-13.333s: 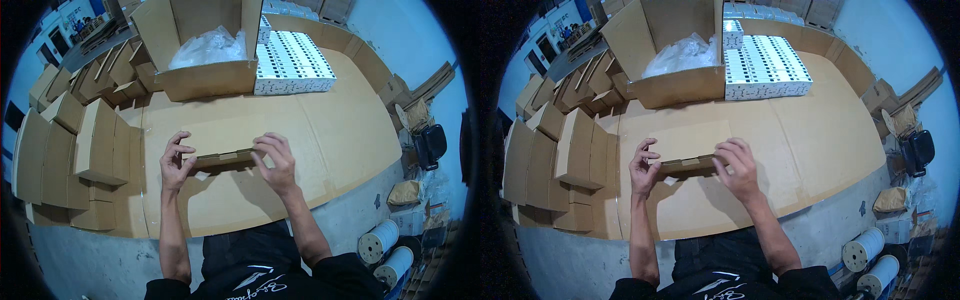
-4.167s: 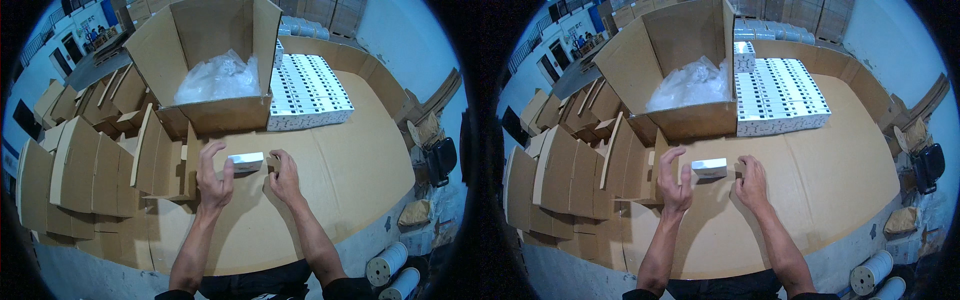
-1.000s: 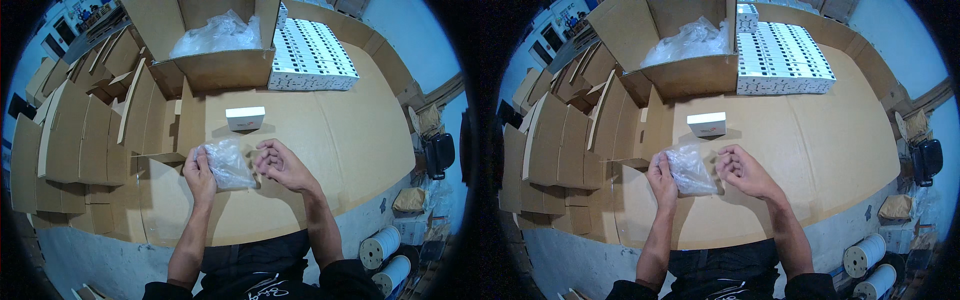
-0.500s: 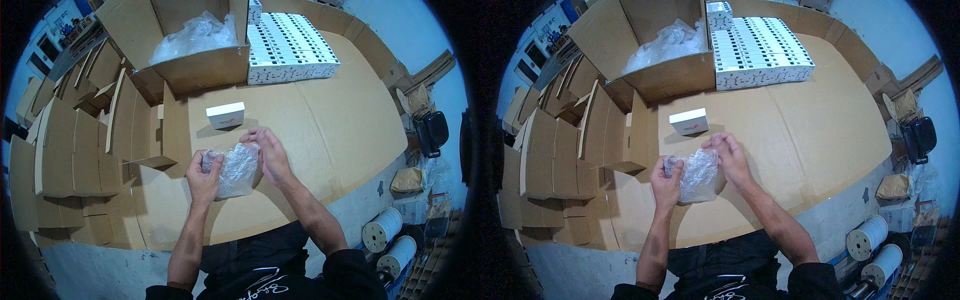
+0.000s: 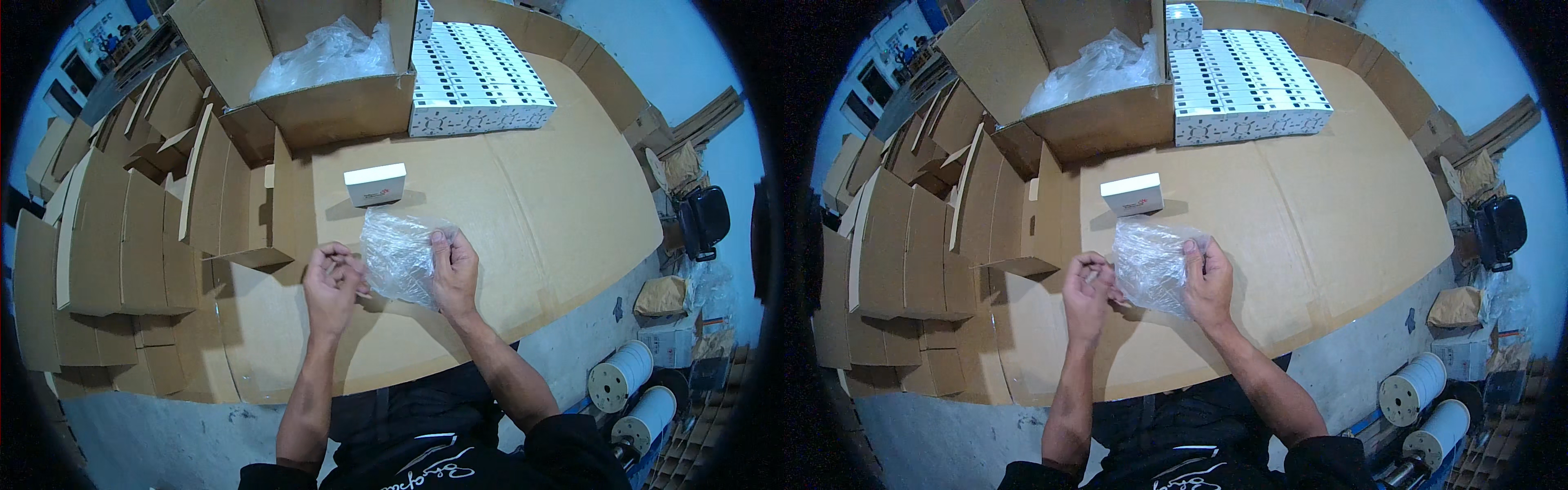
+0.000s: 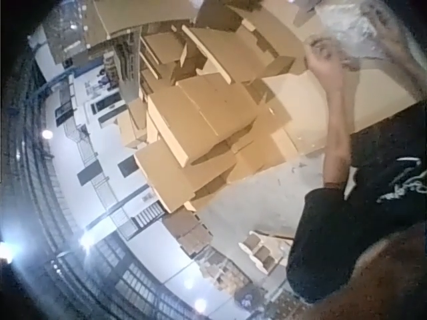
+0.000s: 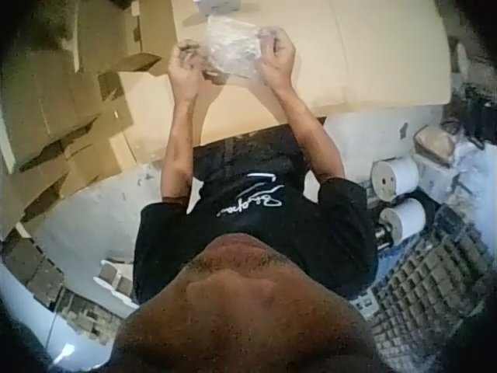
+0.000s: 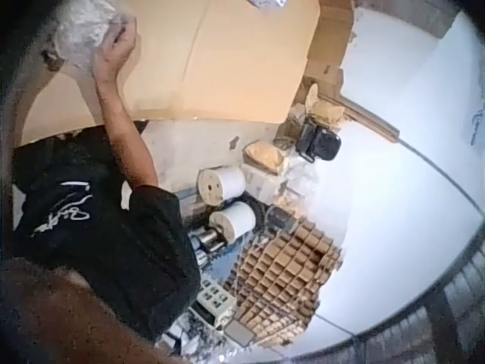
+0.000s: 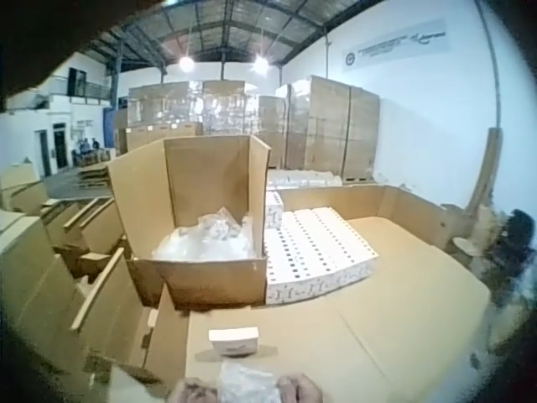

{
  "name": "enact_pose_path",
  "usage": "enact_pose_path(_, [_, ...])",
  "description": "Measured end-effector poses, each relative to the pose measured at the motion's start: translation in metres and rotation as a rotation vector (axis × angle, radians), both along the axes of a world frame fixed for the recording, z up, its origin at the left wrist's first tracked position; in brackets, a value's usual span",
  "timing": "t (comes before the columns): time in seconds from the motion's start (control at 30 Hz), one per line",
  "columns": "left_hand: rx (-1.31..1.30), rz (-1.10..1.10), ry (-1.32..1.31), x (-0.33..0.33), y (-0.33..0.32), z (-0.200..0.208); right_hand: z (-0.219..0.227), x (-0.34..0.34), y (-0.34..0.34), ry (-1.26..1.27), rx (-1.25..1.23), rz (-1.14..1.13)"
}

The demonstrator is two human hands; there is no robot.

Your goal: Placing white boxes into plastic bags and then into larger shipping boxes.

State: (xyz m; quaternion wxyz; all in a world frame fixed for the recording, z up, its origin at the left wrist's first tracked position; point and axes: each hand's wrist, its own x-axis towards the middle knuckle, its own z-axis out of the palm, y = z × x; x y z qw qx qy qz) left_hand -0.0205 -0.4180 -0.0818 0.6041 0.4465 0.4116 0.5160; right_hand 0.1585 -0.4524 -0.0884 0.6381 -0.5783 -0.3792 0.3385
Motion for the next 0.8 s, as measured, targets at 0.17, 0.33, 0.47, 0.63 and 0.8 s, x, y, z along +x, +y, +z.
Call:
enact_pose_path(0.17, [-0.11,-0.102,0.07,0.002,-0.017,-0.003,-0.004,0.002,0.0,-0.084,-0.023,-0.045])
enact_pose_path(0.33, [-0.165,-0.012,0.061,-0.024,-0.014,-0.005,-0.003,0.006,0.004,-0.032,0.053,-0.164])
enact_pose_path(0.47, [-0.129,0.118,0.023,-0.041,-0.017,-0.01,-0.003,0.013,0.004,0.003,0.028,-0.168])
enact_pose_path(0.63, [0.238,0.078,0.488,-0.003,-0.007,0.01,-0.003,0.007,0.003,-0.046,0.02,0.007])
enact_pose_path(0.8, [-0.019,0.03,0.336,0.015,0.011,0.014,0.0,0.0,-0.001,-0.156,-0.027,0.135])
